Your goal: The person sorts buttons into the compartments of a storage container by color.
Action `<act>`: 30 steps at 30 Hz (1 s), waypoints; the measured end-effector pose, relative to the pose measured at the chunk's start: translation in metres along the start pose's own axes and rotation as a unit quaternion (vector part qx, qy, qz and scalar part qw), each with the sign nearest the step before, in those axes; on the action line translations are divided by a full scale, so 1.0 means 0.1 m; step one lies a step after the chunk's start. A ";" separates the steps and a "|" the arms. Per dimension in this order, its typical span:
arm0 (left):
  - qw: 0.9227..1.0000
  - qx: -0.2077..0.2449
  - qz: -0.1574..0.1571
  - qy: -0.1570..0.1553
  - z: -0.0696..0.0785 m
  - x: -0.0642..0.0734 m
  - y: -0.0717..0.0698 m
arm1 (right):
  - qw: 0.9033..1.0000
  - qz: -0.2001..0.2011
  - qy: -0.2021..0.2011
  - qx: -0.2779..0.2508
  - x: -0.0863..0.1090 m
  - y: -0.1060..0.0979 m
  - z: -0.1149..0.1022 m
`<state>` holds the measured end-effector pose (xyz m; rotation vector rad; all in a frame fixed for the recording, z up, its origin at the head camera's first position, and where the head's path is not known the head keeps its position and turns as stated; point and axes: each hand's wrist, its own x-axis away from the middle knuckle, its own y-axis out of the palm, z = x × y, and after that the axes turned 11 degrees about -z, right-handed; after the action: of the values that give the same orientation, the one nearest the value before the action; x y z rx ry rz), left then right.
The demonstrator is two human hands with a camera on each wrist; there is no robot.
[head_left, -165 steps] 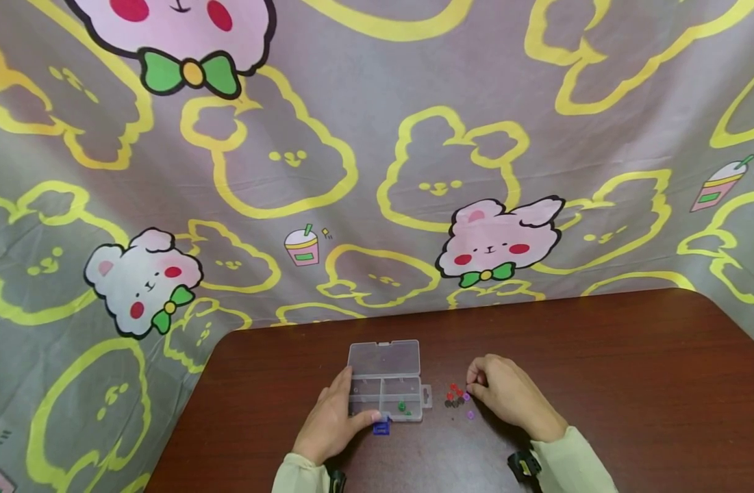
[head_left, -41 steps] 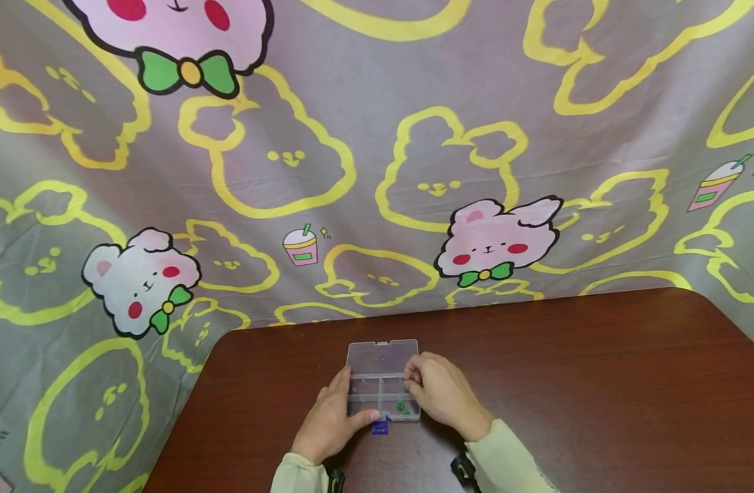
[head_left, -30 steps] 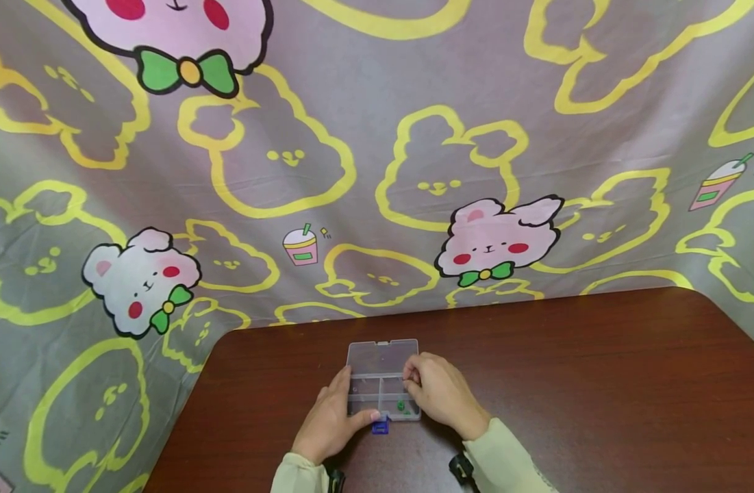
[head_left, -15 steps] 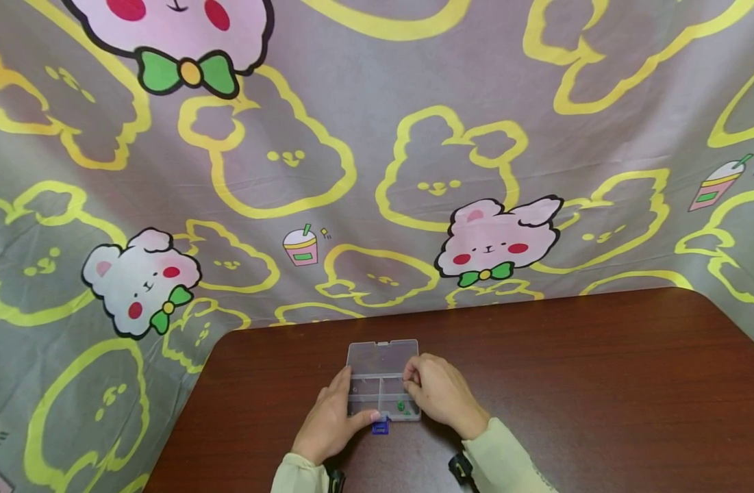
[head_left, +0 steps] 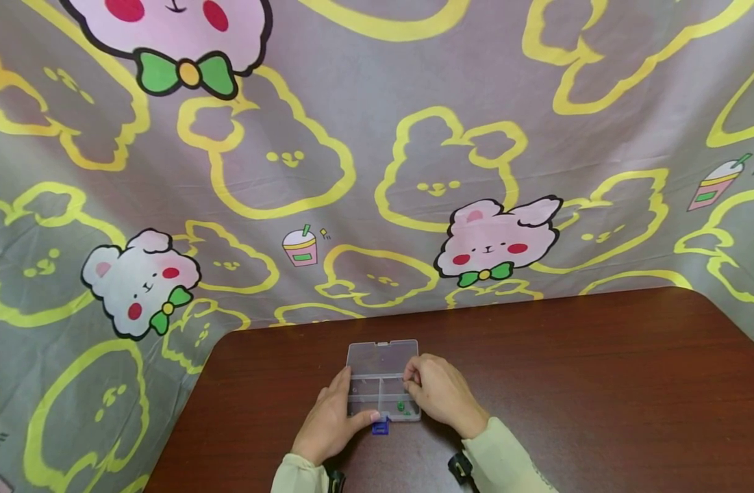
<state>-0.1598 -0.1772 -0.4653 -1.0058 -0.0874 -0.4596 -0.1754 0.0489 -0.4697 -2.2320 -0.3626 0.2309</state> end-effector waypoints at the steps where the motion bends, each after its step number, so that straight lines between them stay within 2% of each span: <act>1: 1.000 0.000 0.000 0.001 0.00 0.00 0.00 | 1.000 0.000 0.001 0.000 0.00 0.00 0.00; 16: 1.000 0.003 -0.003 -0.001 0.01 0.00 0.00 | 1.000 0.007 -0.010 0.001 0.02 -0.04 -0.01; 30: 1.000 0.004 -0.004 -0.010 0.01 0.00 0.00 | 0.999 0.036 -0.030 0.005 0.09 -0.14 -0.02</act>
<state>-0.1600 -0.1762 -0.4646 -1.0036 -0.1103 -0.4560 -0.1688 0.0588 -0.4573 -2.2342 -0.3129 0.3367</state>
